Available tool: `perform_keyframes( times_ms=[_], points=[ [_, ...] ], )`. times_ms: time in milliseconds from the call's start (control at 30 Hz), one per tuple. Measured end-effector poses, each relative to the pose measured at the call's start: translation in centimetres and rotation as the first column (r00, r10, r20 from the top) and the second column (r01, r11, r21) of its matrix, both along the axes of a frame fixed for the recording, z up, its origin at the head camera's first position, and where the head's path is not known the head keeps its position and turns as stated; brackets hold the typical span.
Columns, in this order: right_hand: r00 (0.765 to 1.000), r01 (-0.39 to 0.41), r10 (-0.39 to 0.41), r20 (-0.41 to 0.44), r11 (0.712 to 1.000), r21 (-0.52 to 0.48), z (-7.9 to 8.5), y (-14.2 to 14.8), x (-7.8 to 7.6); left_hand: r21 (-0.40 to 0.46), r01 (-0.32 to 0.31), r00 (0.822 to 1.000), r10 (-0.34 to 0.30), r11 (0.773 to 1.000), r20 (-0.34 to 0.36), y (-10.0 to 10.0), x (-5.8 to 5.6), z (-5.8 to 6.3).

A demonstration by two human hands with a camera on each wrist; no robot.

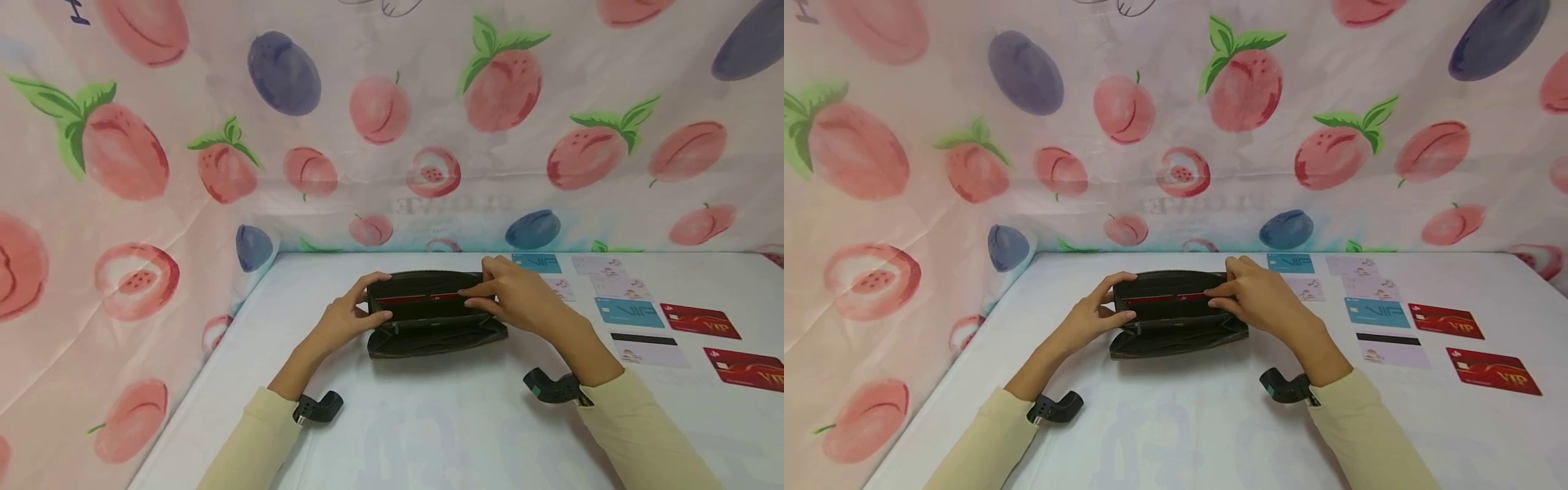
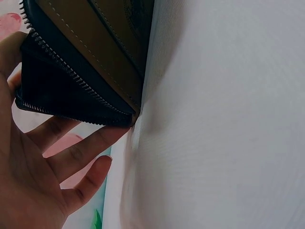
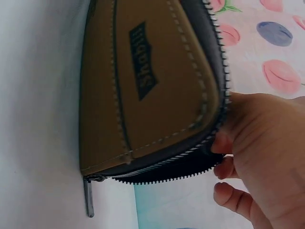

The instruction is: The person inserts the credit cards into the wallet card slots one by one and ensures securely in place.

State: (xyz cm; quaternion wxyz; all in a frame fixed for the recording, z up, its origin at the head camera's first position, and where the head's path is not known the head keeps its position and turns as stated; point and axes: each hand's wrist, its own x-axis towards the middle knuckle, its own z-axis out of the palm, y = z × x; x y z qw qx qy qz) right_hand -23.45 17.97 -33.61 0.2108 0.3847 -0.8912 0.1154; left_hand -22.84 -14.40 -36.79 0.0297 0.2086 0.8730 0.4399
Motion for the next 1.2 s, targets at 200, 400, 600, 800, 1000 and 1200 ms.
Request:
perform_keyframes(
  times_ms=[200, 400, 600, 800, 1000, 1200],
  points=[
    [0.992, -0.002, 0.007, 0.125, 0.999, -0.043, 0.8, 0.6, 0.4, 0.004, 0.002, 1.0, -0.002, 1.0, 0.0, 0.0, -0.1, -0.1],
    [0.976, 0.015, 0.031, 0.217, 0.978, -0.207, 2.3, 4.0, 0.5, 0.002, 0.018, 1.0, -0.018, 1.0, 0.005, 0.3, -0.3, -0.1],
    [0.938, 0.229, -0.148, 0.314, 0.944, -0.239, 1.7, 8.1, 0.0, 0.005, 0.001, 1.0, -0.001, 1.0, 0.002, 0.0, -0.1, -0.1],
    [0.825, 0.401, -0.239, 0.513, 0.886, -0.232, 0.2, 10.7, -1.0, 0.006, -0.002, 1.0, 0.002, 1.0, -0.004, -0.1, -0.1, -0.2],
    [0.765, 0.439, -0.255, 0.591, 0.879, -0.188, -2.8, 12.1, -2.2, 0.001, -0.006, 1.0, 0.006, 1.0, -0.008, -0.1, -0.2, -0.3],
    [0.729, 0.477, -0.302, 0.615, 0.867, -0.14, -4.9, 12.8, -2.4, 0.008, 0.009, 1.0, -0.009, 1.0, 0.0, -0.2, -0.2, -0.2]
  ],
)
